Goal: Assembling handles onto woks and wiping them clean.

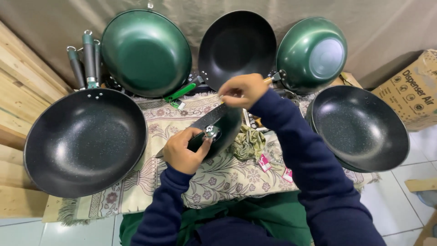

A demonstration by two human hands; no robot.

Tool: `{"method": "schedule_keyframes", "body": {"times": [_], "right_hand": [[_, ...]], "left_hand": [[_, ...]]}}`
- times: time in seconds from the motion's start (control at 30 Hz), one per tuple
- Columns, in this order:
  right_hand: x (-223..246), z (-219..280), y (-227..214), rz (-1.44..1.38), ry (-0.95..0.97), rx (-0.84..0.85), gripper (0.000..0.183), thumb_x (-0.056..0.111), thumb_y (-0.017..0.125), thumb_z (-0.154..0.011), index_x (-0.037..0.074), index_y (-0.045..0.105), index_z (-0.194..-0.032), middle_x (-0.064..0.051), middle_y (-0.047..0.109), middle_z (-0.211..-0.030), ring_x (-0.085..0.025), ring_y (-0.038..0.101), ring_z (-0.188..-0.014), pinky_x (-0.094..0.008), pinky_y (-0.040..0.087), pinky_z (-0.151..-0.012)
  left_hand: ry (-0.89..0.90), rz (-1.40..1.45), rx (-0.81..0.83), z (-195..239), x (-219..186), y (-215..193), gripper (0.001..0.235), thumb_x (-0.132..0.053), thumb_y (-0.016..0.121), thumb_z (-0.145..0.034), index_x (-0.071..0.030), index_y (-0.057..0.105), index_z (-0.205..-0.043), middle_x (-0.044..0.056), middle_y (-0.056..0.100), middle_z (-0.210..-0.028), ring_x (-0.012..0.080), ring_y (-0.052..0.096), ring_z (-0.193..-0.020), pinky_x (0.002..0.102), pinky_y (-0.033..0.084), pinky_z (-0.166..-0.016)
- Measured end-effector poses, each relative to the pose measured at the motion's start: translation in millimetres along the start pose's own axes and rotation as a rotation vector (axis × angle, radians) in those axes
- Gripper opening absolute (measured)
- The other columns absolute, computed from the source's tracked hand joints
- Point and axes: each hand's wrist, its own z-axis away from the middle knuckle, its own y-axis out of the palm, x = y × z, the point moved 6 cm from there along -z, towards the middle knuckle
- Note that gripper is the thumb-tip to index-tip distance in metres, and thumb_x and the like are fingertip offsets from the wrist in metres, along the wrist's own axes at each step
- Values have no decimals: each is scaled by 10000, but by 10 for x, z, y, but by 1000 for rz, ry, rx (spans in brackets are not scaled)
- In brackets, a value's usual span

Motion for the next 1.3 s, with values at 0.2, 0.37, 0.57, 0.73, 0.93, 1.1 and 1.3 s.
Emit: {"method": "schedule_keyframes", "body": {"times": [0.2,0.37,0.57,0.73,0.93,1.1,1.3], "right_hand": [[-236,-333,906,72,59,788,122,359,844,-775,306,831,-885,93,761,-698,-120,731,-696,-261,591,-730],[-380,-313,1340,-2,157,1259,156,266,774,-841,221,839,-974,14,781,-835,-118,695,-770,-277,575,-774],[-288,-191,1379,-136,242,1447,163,201,697,-928,161,827,-1018,-48,796,-895,-132,672,-787,-280,545,-805],[-300,-191,1444,-204,211,1449,153,170,688,-947,120,826,-989,-53,793,-866,-129,656,-772,-300,551,-806],[-375,-168,1480,-217,82,1463,178,218,682,-985,130,835,-1008,-59,795,-863,-116,645,-813,-323,566,-812],[-403,-204,1440,-224,16,1373,212,212,643,-1013,119,831,-1039,-86,786,-851,-154,647,-815,-378,560,-842],[-506,-57,1365,-208,68,1310,224,340,680,-1014,191,846,-990,9,774,-778,-91,647,-721,-308,573,-765]], "left_hand": [[-8,14,13,-32,-122,-24,181,-290,816,-784,-195,679,-712,-5,630,-517,247,645,-547,318,520,-600],[34,-16,2,-9,-56,-8,174,-329,812,-769,-230,676,-724,-10,624,-532,257,638,-564,332,507,-587],[58,-24,-17,-11,-82,-8,176,-333,817,-762,-238,675,-718,-31,614,-514,232,626,-547,304,499,-573],[67,-13,-8,-10,-54,14,205,-383,814,-786,-243,677,-726,-26,602,-509,235,609,-535,297,489,-568],[78,-13,-17,-4,-45,18,202,-373,813,-787,-238,673,-732,-30,611,-518,227,610,-536,304,489,-567],[67,-16,-9,-3,-43,13,204,-378,806,-798,-235,669,-748,-24,616,-529,248,616,-553,314,491,-573],[60,-57,26,41,-74,48,173,-297,830,-725,-247,664,-721,-37,595,-499,224,624,-553,304,491,-577]]}}
